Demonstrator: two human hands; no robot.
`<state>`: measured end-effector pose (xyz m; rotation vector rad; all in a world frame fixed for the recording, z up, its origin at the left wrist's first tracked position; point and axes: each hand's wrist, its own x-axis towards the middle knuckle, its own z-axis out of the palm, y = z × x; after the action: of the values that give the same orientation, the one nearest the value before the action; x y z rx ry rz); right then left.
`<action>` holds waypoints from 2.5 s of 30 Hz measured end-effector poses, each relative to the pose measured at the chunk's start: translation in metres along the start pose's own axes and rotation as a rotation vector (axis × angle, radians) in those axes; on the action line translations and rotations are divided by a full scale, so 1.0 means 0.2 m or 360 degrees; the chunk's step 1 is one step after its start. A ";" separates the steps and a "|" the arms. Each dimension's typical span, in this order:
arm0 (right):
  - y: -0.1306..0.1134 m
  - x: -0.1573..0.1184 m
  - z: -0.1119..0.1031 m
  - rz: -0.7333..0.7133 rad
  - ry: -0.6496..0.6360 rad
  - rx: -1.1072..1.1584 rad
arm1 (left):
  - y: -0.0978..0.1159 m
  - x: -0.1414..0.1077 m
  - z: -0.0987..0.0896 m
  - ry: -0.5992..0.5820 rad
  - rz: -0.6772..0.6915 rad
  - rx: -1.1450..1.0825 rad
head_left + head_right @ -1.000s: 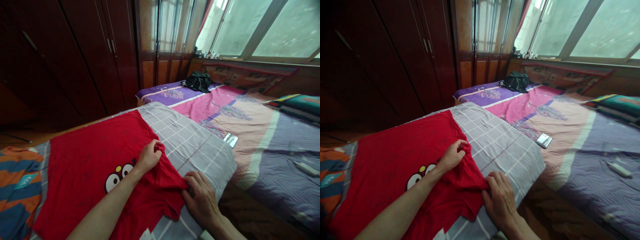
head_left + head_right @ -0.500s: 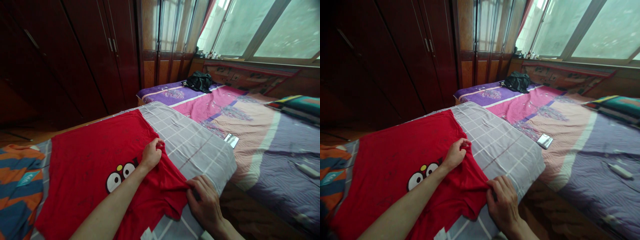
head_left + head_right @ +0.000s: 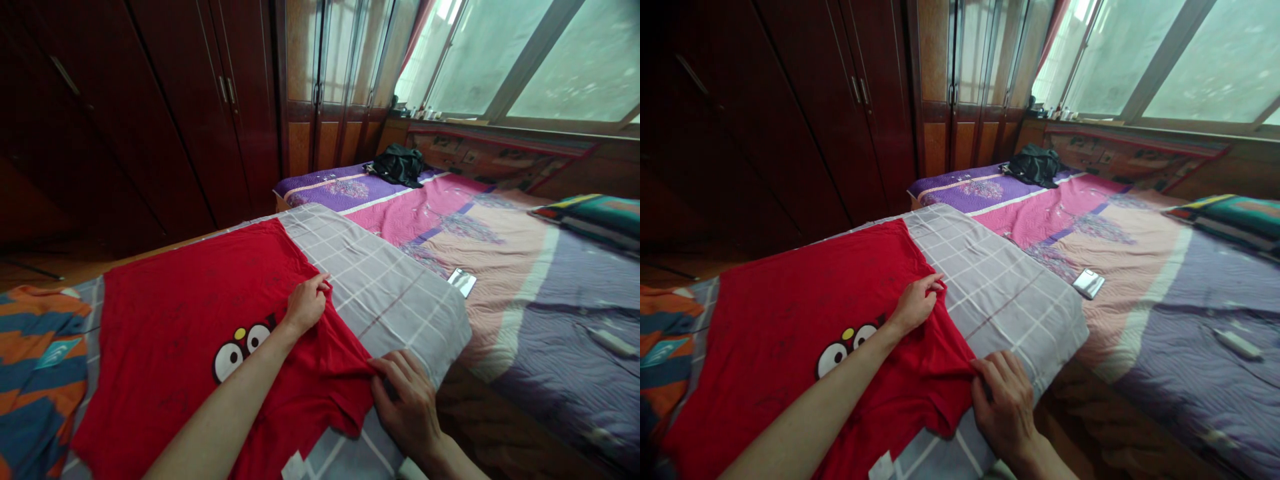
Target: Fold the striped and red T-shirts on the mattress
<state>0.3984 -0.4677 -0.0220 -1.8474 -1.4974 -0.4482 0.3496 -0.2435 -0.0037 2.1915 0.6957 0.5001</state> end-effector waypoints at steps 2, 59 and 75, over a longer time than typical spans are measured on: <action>0.00 0.00 0.00 -0.0009 -0.0010 -0.0005 | 0.01 -0.01 0.00 -0.0011 0.0066 0.0067; -0.12 0.12 -0.11 -0.0035 -0.0328 0.0267 | 0.27 -0.23 -0.25 -0.0244 0.0323 0.0847; -0.22 0.19 0.05 0.0036 -0.0777 0.0257 | 0.10 -0.13 -0.22 -0.0246 0.0074 0.0769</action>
<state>0.3642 -0.4315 0.0095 -1.9250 -1.7629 0.1491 0.3120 -0.2467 0.0352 2.6671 0.7390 0.1909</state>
